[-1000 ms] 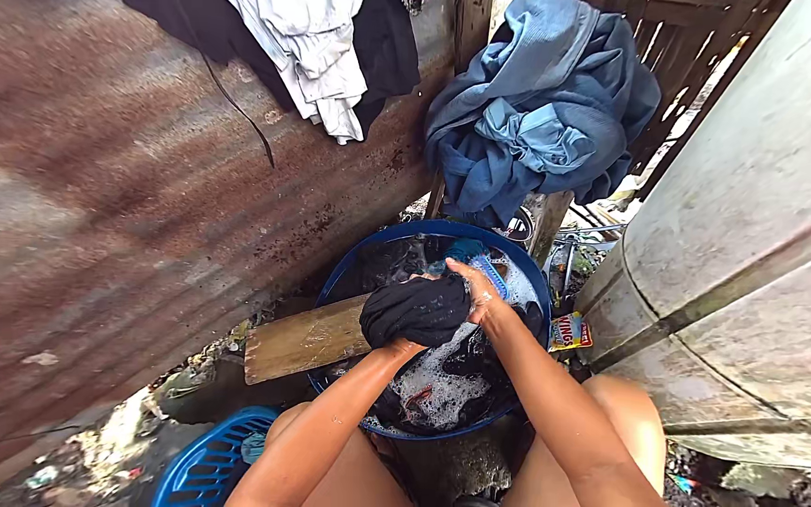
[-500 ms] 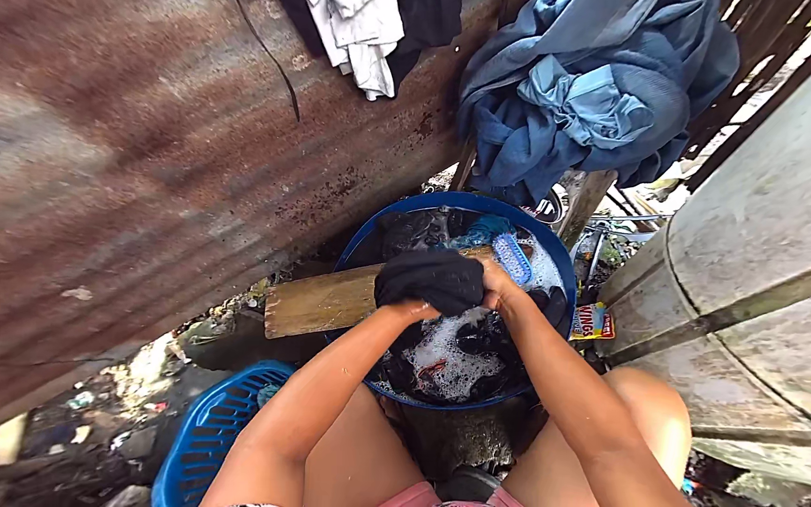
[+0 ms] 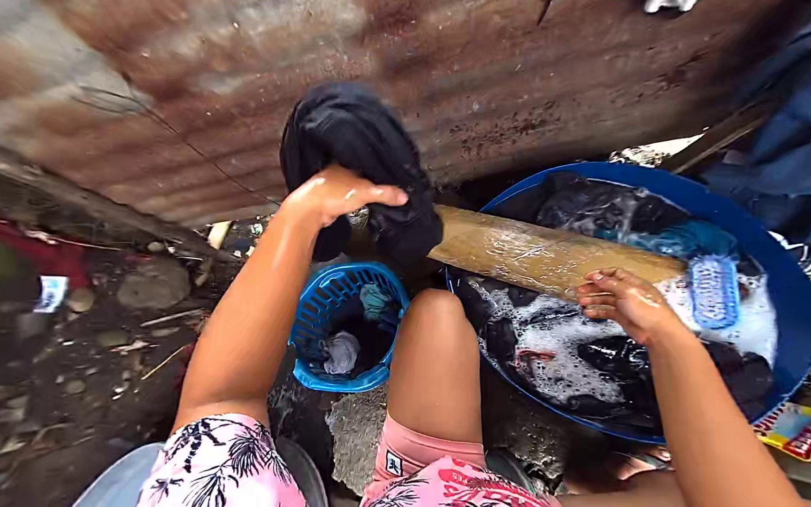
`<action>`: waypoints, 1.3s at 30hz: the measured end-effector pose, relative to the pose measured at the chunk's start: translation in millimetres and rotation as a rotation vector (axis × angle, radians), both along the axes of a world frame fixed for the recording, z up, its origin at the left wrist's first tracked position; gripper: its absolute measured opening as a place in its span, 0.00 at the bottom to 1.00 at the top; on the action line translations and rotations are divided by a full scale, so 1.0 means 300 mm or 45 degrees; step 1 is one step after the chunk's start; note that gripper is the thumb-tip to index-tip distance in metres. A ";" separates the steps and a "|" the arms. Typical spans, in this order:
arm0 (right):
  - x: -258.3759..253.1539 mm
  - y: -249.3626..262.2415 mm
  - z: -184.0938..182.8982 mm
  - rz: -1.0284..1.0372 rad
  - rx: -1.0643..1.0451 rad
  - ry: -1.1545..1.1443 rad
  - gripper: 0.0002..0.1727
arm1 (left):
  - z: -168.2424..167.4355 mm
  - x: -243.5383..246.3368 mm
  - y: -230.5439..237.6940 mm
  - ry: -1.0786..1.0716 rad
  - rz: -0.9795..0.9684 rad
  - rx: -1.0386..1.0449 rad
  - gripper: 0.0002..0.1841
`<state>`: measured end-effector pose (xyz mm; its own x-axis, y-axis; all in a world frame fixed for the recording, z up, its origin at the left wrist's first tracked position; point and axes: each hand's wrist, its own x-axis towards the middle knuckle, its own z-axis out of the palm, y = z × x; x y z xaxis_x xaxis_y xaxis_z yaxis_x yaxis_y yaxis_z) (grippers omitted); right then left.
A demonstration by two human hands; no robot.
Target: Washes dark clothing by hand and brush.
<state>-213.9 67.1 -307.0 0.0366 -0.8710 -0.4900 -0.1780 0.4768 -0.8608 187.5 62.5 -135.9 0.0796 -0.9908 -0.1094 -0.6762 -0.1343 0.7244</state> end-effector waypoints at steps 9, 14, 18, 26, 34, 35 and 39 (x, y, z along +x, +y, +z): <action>0.160 0.127 -0.286 0.815 0.235 0.343 0.31 | -0.693 0.356 0.196 -0.411 0.269 0.905 0.36; 0.147 0.183 -0.357 0.952 0.216 0.932 0.46 | -0.583 0.287 0.108 -0.286 0.181 0.709 0.31; 0.149 0.210 -0.302 0.937 0.302 0.984 0.28 | -0.392 0.065 -0.005 -0.283 -0.084 0.344 0.29; 0.026 0.125 0.050 0.420 -0.113 0.332 0.07 | -0.379 -0.571 -0.068 -0.441 -1.069 0.509 0.34; -0.111 0.120 0.242 -0.206 -0.767 -0.067 0.20 | -0.604 -0.853 0.009 0.007 -0.981 0.225 0.33; -0.131 0.111 0.231 -0.262 -0.816 -0.060 0.21 | -0.607 -0.859 -0.003 0.077 -0.924 0.172 0.28; -0.259 0.067 0.184 -0.304 -0.752 0.431 0.13 | -0.576 -0.832 -0.076 0.338 -0.662 0.107 0.22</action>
<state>-291.6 87.2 -251.8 -0.2583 -0.9593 0.1144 -0.4297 0.0080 -0.9030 -62.2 39.5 -308.6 -0.4551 -0.8796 -0.1389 -0.4659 0.1023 0.8789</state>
